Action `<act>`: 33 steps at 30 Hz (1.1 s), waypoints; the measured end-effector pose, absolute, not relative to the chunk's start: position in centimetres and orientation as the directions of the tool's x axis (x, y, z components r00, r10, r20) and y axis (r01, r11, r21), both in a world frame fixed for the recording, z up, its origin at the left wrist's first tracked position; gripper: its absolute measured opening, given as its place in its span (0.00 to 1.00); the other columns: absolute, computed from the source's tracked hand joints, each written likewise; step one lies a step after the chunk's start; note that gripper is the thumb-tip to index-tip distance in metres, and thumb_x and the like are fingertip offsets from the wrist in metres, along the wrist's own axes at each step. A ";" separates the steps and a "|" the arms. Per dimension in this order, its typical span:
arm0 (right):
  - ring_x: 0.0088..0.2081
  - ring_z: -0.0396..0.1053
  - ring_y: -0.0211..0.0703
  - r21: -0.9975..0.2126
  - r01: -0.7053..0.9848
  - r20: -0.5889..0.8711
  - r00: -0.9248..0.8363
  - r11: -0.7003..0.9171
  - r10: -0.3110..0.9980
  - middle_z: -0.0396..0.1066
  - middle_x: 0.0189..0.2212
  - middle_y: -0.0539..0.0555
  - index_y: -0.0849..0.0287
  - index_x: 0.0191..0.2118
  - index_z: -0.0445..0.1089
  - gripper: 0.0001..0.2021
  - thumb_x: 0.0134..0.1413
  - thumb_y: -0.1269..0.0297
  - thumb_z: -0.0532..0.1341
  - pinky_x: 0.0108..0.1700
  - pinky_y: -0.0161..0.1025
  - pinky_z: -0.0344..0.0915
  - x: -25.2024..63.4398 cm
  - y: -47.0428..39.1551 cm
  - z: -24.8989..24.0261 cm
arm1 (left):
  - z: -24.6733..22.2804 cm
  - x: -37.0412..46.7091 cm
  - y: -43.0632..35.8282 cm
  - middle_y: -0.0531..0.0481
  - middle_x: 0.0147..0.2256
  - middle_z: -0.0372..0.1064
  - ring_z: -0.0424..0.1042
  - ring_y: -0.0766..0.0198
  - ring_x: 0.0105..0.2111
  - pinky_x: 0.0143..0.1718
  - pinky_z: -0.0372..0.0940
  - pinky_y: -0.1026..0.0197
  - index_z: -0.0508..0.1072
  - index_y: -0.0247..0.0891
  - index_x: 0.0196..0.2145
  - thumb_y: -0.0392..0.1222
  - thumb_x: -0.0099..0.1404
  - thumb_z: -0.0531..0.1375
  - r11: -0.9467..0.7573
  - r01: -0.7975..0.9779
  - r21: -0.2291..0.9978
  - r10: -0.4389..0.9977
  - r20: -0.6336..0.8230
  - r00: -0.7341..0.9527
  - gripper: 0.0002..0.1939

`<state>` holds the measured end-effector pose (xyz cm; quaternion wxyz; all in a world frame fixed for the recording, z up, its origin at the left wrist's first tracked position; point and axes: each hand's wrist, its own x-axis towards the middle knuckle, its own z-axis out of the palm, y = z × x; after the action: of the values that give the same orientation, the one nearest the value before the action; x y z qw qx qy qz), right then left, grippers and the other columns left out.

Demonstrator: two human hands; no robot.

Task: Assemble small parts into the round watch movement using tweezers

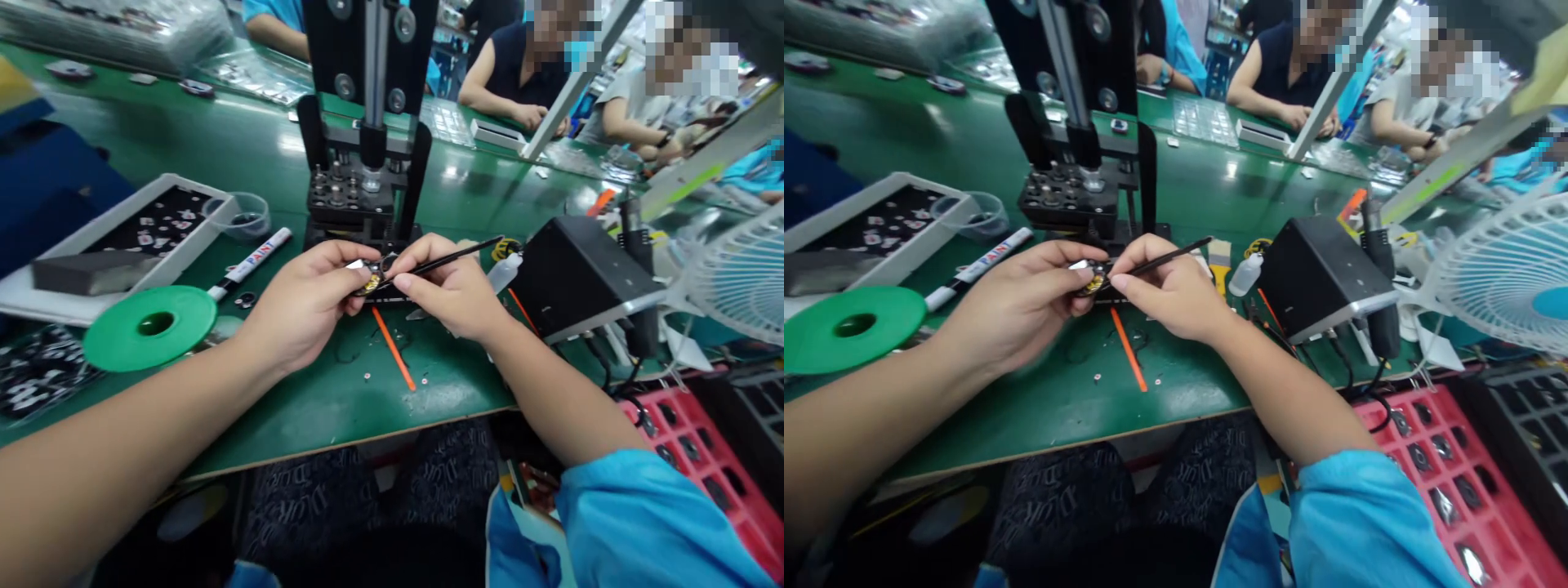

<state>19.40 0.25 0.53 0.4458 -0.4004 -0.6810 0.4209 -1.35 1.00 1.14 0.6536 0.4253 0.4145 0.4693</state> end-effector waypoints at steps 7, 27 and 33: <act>0.36 0.69 0.44 -0.979 0.077 0.161 -0.284 0.190 0.945 0.73 0.35 0.49 0.50 0.40 0.72 0.28 0.53 0.34 0.79 0.38 0.43 0.71 19.3 0.5 0.9 | 1.3 -1.4 0.7 0.53 0.34 0.76 0.70 0.69 0.29 0.28 0.67 0.70 0.86 0.42 0.44 0.30 0.64 0.69 0.232 -0.237 0.943 0.947 -0.164 0.275 0.12; 0.25 0.65 0.34 -0.991 -0.018 0.134 -0.115 0.133 0.984 0.77 0.28 0.48 0.52 0.35 0.77 0.09 0.58 0.67 0.77 0.30 0.36 0.59 20.3 0.3 0.0 | -0.4 -0.9 0.6 0.59 0.31 0.73 0.70 0.75 0.24 0.27 0.65 0.69 0.76 0.35 0.51 0.30 0.72 0.69 0.150 -0.214 0.965 0.930 -0.064 0.363 0.12; 0.24 0.66 0.35 -0.994 0.055 0.083 -0.181 0.094 0.980 0.76 0.27 0.48 0.52 0.33 0.77 0.11 0.55 0.61 0.79 0.28 0.35 0.61 20.0 -0.5 -0.3 | -0.1 -1.0 0.8 0.60 0.28 0.70 0.69 0.73 0.24 0.28 0.65 0.68 0.75 0.36 0.52 0.32 0.75 0.68 0.117 -0.227 0.967 0.946 -0.038 0.323 0.10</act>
<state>20.03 -0.54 -0.31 0.4587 -0.4461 -0.5802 0.5038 -1.01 0.79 -0.07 0.6503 0.4884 0.3680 0.4506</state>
